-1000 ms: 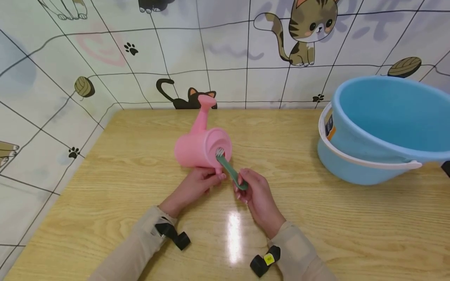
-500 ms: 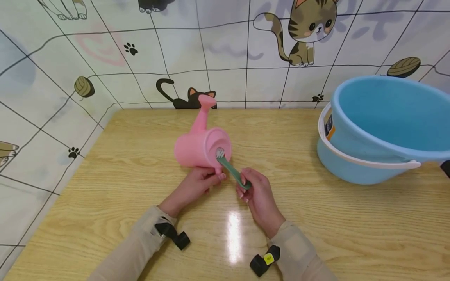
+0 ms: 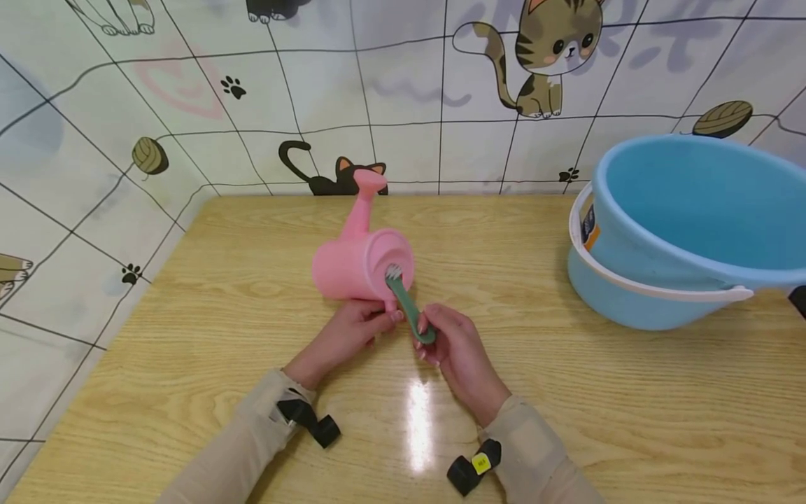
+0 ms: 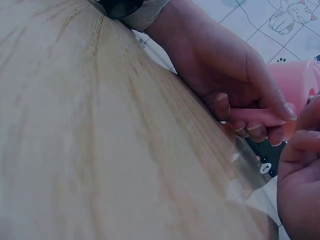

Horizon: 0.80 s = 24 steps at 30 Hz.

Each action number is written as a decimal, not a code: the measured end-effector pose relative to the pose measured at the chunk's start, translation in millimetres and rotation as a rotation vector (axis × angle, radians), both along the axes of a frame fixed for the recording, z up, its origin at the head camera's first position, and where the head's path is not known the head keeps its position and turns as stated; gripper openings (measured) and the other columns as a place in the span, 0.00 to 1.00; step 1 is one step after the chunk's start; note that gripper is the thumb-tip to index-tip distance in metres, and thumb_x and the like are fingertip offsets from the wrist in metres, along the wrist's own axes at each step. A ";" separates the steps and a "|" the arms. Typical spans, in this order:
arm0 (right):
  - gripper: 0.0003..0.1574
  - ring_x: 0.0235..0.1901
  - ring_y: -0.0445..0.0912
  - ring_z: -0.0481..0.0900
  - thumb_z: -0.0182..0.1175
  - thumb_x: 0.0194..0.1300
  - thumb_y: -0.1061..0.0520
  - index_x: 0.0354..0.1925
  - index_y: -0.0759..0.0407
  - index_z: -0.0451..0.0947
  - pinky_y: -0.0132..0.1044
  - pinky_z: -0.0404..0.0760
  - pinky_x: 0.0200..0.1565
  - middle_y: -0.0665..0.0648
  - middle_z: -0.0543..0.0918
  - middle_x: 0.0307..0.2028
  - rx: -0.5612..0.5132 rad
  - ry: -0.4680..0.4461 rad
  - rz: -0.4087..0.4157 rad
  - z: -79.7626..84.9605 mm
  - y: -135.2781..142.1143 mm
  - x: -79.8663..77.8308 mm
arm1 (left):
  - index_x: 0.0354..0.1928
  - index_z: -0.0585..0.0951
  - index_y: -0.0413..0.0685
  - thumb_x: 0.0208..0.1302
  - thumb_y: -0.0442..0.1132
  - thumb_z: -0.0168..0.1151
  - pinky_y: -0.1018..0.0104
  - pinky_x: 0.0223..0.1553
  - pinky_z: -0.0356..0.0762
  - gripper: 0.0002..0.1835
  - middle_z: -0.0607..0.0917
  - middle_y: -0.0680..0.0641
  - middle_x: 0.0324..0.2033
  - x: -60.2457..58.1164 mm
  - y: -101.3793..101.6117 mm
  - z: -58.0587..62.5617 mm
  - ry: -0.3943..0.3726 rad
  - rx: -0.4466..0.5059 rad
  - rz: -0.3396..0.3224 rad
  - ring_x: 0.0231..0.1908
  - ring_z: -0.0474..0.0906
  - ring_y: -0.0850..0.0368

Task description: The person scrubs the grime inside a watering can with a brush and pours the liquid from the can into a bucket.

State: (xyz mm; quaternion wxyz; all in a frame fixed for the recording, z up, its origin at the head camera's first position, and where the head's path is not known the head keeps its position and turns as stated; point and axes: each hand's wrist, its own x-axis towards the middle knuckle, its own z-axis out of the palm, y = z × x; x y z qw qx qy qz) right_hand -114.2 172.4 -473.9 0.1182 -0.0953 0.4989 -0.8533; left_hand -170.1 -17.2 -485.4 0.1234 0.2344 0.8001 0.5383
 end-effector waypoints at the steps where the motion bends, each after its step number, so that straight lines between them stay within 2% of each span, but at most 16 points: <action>1: 0.21 0.19 0.42 0.68 0.38 0.71 0.55 0.24 0.57 0.70 0.30 0.62 0.18 0.53 0.73 0.19 -0.001 0.001 0.004 0.1 0.0 0.0 | 0.27 0.78 0.52 0.58 0.55 0.57 0.68 0.14 0.66 0.15 0.72 0.51 0.15 0.2 0.0 0.5 0.005 -0.003 0.000 0.13 0.64 0.61; 8: 0.21 0.20 0.43 0.69 0.37 0.71 0.55 0.24 0.57 0.70 0.30 0.63 0.18 0.53 0.74 0.20 -0.017 -0.002 0.016 0.3 0.3 -0.2 | 0.33 0.80 0.51 0.59 0.54 0.56 0.66 0.16 0.69 0.15 0.75 0.50 0.18 -0.3 0.4 1.8 0.015 -0.011 -0.007 0.14 0.66 0.60; 19: 0.20 0.21 0.42 0.69 0.37 0.72 0.54 0.27 0.58 0.70 0.29 0.64 0.18 0.53 0.74 0.23 -0.093 -0.014 0.019 1.0 -0.2 -0.1 | 0.31 0.80 0.51 0.58 0.54 0.57 0.67 0.16 0.69 0.15 0.76 0.49 0.18 -0.3 -0.4 0.7 0.005 0.003 -0.008 0.14 0.66 0.60; 22: 0.20 0.20 0.42 0.69 0.37 0.72 0.53 0.26 0.57 0.70 0.28 0.65 0.18 0.53 0.74 0.22 -0.101 -0.027 -0.003 2.3 -0.4 0.8 | 0.31 0.79 0.44 0.60 0.49 0.57 0.68 0.16 0.68 0.14 0.77 0.45 0.20 5.4 0.7 13.6 -0.021 0.004 -0.012 0.14 0.65 0.62; 24: 0.20 0.20 0.42 0.69 0.37 0.72 0.53 0.26 0.57 0.69 0.29 0.64 0.18 0.53 0.74 0.22 -0.102 -0.034 -0.021 3.0 -0.5 0.9 | 0.31 0.79 0.43 0.60 0.48 0.58 0.69 0.16 0.68 0.14 0.78 0.43 0.21 5.7 0.9 14.3 -0.036 0.005 -0.012 0.14 0.65 0.62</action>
